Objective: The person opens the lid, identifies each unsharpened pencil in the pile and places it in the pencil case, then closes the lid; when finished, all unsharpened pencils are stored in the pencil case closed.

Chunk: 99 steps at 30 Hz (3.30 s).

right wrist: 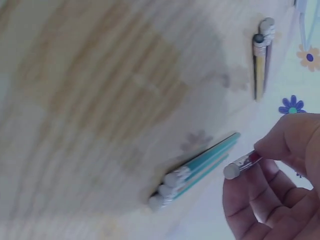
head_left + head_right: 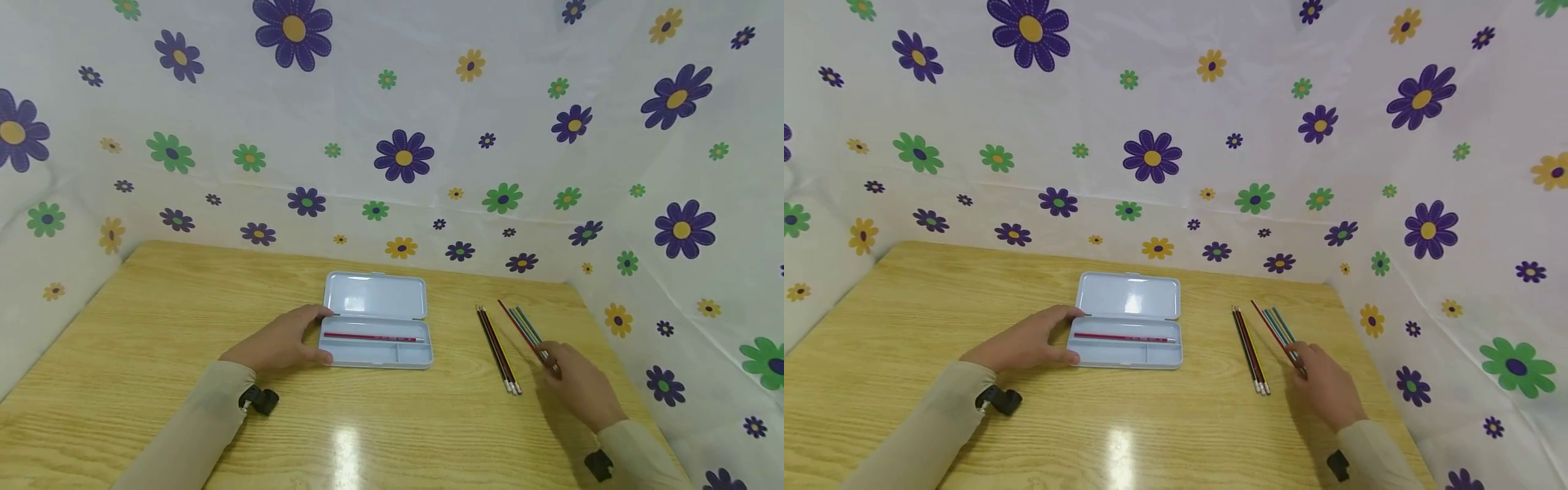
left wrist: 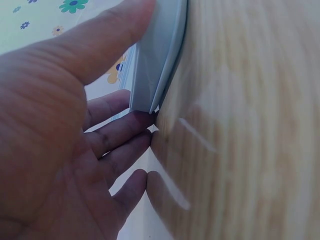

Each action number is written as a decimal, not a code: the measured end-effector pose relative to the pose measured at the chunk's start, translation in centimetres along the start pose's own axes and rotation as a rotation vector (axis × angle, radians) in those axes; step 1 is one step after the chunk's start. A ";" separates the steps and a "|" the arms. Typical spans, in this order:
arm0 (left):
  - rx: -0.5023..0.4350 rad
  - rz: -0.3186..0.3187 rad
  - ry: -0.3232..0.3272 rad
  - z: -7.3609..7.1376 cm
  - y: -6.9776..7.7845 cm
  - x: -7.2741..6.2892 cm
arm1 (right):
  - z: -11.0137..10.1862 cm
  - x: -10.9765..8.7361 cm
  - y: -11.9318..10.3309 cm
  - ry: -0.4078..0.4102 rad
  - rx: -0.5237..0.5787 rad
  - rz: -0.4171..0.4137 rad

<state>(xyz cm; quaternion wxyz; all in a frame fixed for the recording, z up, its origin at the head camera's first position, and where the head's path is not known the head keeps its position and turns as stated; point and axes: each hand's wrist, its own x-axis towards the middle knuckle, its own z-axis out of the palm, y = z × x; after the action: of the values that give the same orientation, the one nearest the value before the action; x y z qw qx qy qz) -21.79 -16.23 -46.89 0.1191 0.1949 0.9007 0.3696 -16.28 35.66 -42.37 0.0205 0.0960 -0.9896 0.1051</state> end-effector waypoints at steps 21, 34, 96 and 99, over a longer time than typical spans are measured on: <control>0.004 -0.012 -0.005 -0.1 0.3 -0.1 | 0.6 3.5 -6.9 0.240 -0.014 -0.390; 0.006 -0.017 -0.005 -0.1 0.2 0.0 | 2.4 7.0 -12.9 0.166 -0.021 -0.526; 0.009 -0.023 0.005 -0.4 0.4 -0.4 | 5.4 12.3 -18.3 -0.260 -0.080 -0.457; 0.009 -0.023 0.005 -0.4 0.2 -0.4 | 5.0 12.1 -18.1 -0.252 -0.086 -0.455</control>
<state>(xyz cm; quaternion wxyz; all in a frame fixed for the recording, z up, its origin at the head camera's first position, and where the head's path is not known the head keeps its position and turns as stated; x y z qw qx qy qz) -21.50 -16.52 -46.46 0.1203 0.1840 0.9048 0.3646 -24.73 14.95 -42.84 -0.0758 0.3273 -0.9409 0.0428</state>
